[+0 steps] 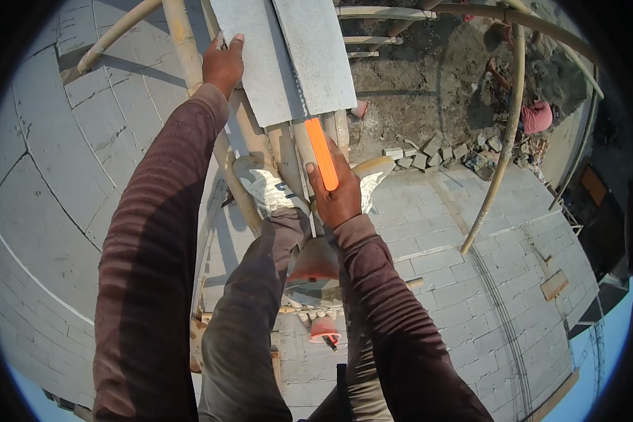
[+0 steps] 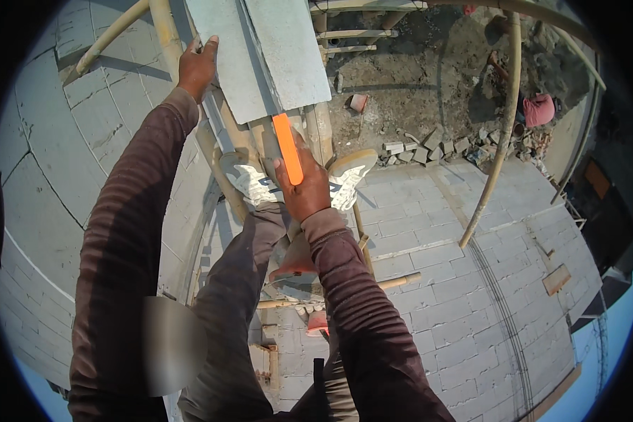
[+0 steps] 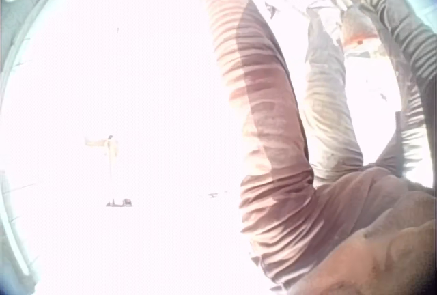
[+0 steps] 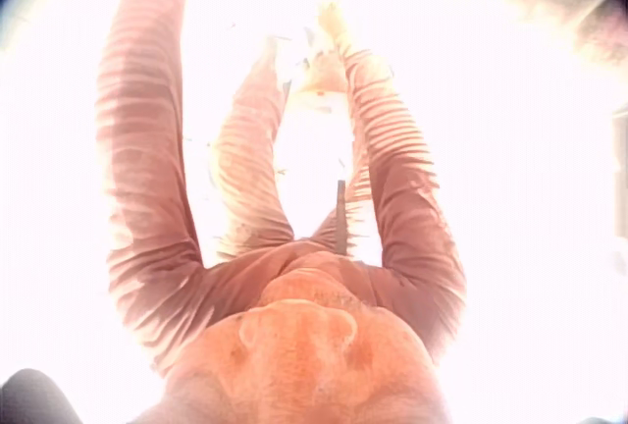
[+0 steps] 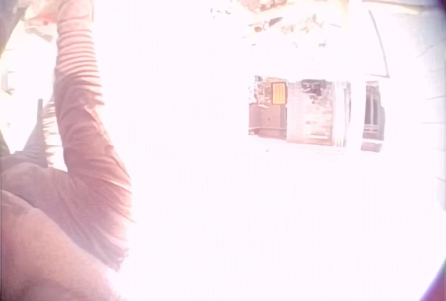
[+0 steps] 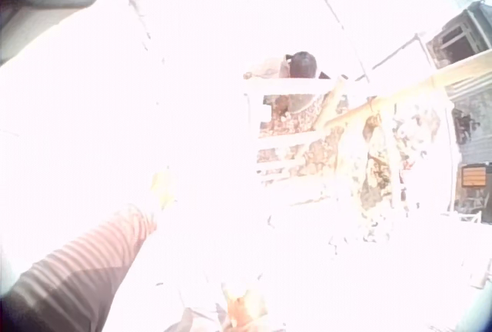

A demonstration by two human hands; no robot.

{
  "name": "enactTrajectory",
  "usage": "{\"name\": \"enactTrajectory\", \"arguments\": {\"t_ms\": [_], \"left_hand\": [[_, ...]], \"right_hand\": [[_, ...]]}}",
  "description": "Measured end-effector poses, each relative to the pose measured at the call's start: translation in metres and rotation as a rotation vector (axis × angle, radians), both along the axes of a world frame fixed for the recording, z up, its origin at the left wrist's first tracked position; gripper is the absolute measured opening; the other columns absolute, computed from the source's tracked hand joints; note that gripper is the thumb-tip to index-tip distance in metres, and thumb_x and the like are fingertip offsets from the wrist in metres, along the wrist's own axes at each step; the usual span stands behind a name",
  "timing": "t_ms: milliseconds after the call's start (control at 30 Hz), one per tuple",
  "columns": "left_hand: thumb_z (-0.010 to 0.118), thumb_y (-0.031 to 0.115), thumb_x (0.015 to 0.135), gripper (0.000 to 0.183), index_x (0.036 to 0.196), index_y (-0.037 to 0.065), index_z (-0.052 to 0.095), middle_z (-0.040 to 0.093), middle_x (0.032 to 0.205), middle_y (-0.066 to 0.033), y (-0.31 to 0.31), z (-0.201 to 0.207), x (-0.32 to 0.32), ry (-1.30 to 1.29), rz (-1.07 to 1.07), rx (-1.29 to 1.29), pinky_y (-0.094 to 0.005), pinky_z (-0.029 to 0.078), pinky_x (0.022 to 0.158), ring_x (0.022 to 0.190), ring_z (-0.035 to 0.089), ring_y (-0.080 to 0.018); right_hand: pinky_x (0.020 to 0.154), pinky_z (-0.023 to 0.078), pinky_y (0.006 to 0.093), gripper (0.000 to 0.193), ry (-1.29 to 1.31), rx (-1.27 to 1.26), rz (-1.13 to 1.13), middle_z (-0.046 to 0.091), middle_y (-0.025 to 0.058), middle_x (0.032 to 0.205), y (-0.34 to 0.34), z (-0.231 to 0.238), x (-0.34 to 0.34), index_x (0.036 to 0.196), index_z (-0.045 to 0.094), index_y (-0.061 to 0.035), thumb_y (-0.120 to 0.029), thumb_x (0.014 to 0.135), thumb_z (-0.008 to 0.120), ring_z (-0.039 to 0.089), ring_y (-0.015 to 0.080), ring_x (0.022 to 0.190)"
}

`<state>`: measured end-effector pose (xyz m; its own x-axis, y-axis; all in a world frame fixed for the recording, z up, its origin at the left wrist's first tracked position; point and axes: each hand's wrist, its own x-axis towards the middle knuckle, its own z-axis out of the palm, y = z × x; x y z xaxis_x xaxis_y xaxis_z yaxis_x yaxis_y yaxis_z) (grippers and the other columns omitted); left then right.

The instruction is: The person saws a concrete block using a hand saw, then applies mortar from a bucket onto a wall with a trowel, and positions the cut block onto the mortared surface.

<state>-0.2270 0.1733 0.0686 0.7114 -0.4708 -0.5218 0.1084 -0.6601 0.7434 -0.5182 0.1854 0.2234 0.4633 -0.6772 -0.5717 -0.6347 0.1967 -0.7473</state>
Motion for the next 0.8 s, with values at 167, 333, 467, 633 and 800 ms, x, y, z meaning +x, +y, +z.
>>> {"name": "enactTrajectory", "arguments": {"t_ms": [167, 333, 467, 633, 800], "left_hand": [[0.062, 0.033, 0.103, 0.055, 0.143, -0.005, 0.055, 0.069, 0.129, -0.0177, 0.011, 0.0, -0.002, 0.056, 0.142, -0.036, -0.0343, 0.046, 0.104, 0.117, 0.064, -0.025], [0.062, 0.034, 0.103, 0.056, 0.143, -0.006, 0.055, 0.068, 0.129, -0.0185, 0.006, -0.003, 0.0, 0.07, 0.174, -0.099, -0.0341, 0.047, 0.103, 0.117, 0.064, -0.0244], [0.064, 0.036, 0.103, 0.06, 0.143, -0.007, 0.054, 0.066, 0.135, -0.0215, 0.011, -0.005, 0.014, 0.048, 0.11, 0.002, -0.0358, 0.045, 0.106, 0.123, 0.063, -0.0284], [0.064, 0.036, 0.102, 0.068, 0.147, -0.012, 0.046, 0.057, 0.145, -0.0288, 0.0, 0.024, 0.005, 0.222, 0.118, -0.04, -0.0372, 0.04, 0.114, 0.136, 0.056, -0.0348], [0.063, 0.031, 0.103, 0.067, 0.149, -0.014, 0.042, 0.055, 0.147, -0.0296, 0.003, 0.007, 0.012, 0.146, 0.209, 0.029, -0.037, 0.04, 0.115, 0.138, 0.054, -0.0345]], "right_hand": [[0.09, 0.055, 0.0422, 0.052, -0.04, -0.14, 0.066, 0.067, 0.0236, 0.123, 0.047, 0.005, -0.043, 0.147, 0.052, -0.0051, -0.015, 0.099, 0.067, 0.067, 0.0444, 0.109], [0.089, 0.055, 0.0407, 0.053, 0.103, -0.081, 0.136, 0.065, 0.0231, 0.127, 0.067, 0.034, -0.079, 0.148, 0.05, -0.0013, -0.014, 0.098, 0.067, 0.067, 0.0397, 0.109], [0.073, 0.057, 0.0419, 0.061, 0.029, -0.166, 0.184, 0.069, 0.0229, 0.111, 0.048, 0.061, -0.032, 0.15, 0.045, 0.0029, -0.017, 0.097, 0.07, 0.07, 0.0427, 0.087], [0.096, 0.054, 0.0416, 0.057, 0.021, 0.07, 0.163, 0.063, 0.0301, 0.132, 0.017, 0.133, 0.0, 0.147, 0.047, 0.0076, -0.017, 0.099, 0.066, 0.067, 0.0438, 0.117], [0.083, 0.058, 0.0434, 0.061, 0.027, -0.17, 0.191, 0.066, 0.0277, 0.126, 0.054, 0.1, -0.051, 0.147, 0.047, 0.0045, -0.022, 0.097, 0.07, 0.071, 0.0435, 0.103]]}}
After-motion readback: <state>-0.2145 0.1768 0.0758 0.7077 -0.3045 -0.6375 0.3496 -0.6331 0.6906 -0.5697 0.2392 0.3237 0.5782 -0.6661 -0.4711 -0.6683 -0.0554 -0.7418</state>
